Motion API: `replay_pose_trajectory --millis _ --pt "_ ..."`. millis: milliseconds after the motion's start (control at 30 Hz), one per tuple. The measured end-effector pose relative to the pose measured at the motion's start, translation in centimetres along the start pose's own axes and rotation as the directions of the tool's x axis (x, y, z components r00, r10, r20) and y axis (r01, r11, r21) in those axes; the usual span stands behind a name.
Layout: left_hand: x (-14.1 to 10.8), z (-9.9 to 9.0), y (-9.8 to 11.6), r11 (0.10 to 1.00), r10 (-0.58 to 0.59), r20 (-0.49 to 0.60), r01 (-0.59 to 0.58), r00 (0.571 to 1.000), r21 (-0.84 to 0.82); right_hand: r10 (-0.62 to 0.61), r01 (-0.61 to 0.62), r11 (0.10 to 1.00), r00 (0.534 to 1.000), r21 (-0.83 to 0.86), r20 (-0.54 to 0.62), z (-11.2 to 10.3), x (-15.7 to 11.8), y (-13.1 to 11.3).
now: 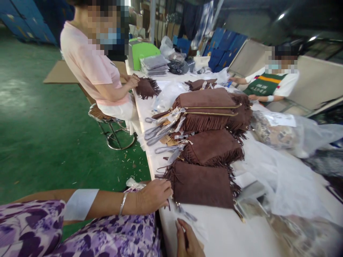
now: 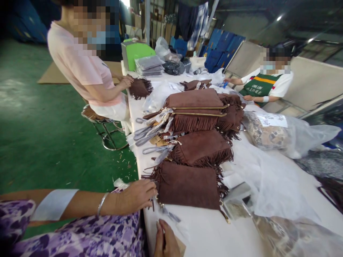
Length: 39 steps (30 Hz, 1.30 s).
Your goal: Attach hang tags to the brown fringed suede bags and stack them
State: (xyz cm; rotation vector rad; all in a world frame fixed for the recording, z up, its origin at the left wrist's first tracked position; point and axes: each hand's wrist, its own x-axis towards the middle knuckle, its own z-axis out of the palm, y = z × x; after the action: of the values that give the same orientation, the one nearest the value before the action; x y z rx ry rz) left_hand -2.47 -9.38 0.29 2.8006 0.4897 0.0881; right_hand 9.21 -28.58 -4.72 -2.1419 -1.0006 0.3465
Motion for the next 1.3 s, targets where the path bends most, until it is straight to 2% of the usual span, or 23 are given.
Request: replay_pose_trajectory --millis 167,333,400,533,633,700,800,833,933,1033,1167,1300 --pt "0.6 0.6 -0.4 0.987 0.031 -0.015 -0.029 0.999 0.157 0.058 -0.062 0.997 0.994 -0.050 -0.091 -0.3 1.7 -2.2" --pt "0.5 -1.1 0.0 0.989 0.097 -0.002 -0.096 0.995 0.113 0.088 -0.088 0.996 0.994 -0.008 -0.062 -0.1 3.6 -4.1" --pt "0.2 -1.7 0.2 0.998 0.058 0.046 -0.060 0.997 0.030 0.116 -0.116 0.993 0.993 -0.013 -0.032 -0.1 4.1 -4.5" --pt "-0.3 -2.1 -0.2 0.967 -0.117 0.178 0.153 0.977 -0.204 0.148 -0.148 0.989 0.989 0.012 0.007 -0.5 4.6 -5.2" --pt "-0.5 -1.5 -1.1 0.881 -0.235 0.256 0.317 0.938 -0.351 0.207 -0.209 0.976 0.977 0.057 0.051 -0.7 4.8 -5.7" --pt "-0.7 -0.9 -1.7 0.779 -0.275 0.376 0.434 0.885 -0.452 0.220 -0.228 0.970 0.971 0.084 0.095 -0.7 4.9 -5.9" --pt "-1.0 0.3 -2.4 0.524 -0.244 0.584 0.612 0.774 -0.592 0.200 -0.218 0.971 0.965 0.095 0.167 -0.6 4.9 -6.1" --pt "-1.1 0.7 -2.5 0.437 -0.217 0.618 0.641 0.756 -0.631 0.199 -0.218 0.971 0.963 0.093 0.182 -0.6 4.8 -6.2" --pt "-1.2 1.7 -2.6 0.250 -0.104 0.654 0.656 0.750 -0.712 0.205 -0.227 0.970 0.958 0.090 0.200 -0.4 4.7 -6.2" --pt "-1.2 2.3 -2.6 0.147 -0.016 0.663 0.658 0.748 -0.739 0.203 -0.223 0.972 0.956 0.075 0.210 0.0 4.5 -6.0" --pt "-1.2 2.9 -2.9 0.135 0.026 0.632 0.624 0.774 -0.770 0.204 -0.209 0.978 0.957 0.003 0.205 0.6 4.3 -5.3" --pt "-1.5 3.5 -2.9 0.165 0.000 0.583 0.575 0.812 -0.801 0.198 -0.191 0.980 0.955 -0.054 0.220 1.1 4.1 -4.5"
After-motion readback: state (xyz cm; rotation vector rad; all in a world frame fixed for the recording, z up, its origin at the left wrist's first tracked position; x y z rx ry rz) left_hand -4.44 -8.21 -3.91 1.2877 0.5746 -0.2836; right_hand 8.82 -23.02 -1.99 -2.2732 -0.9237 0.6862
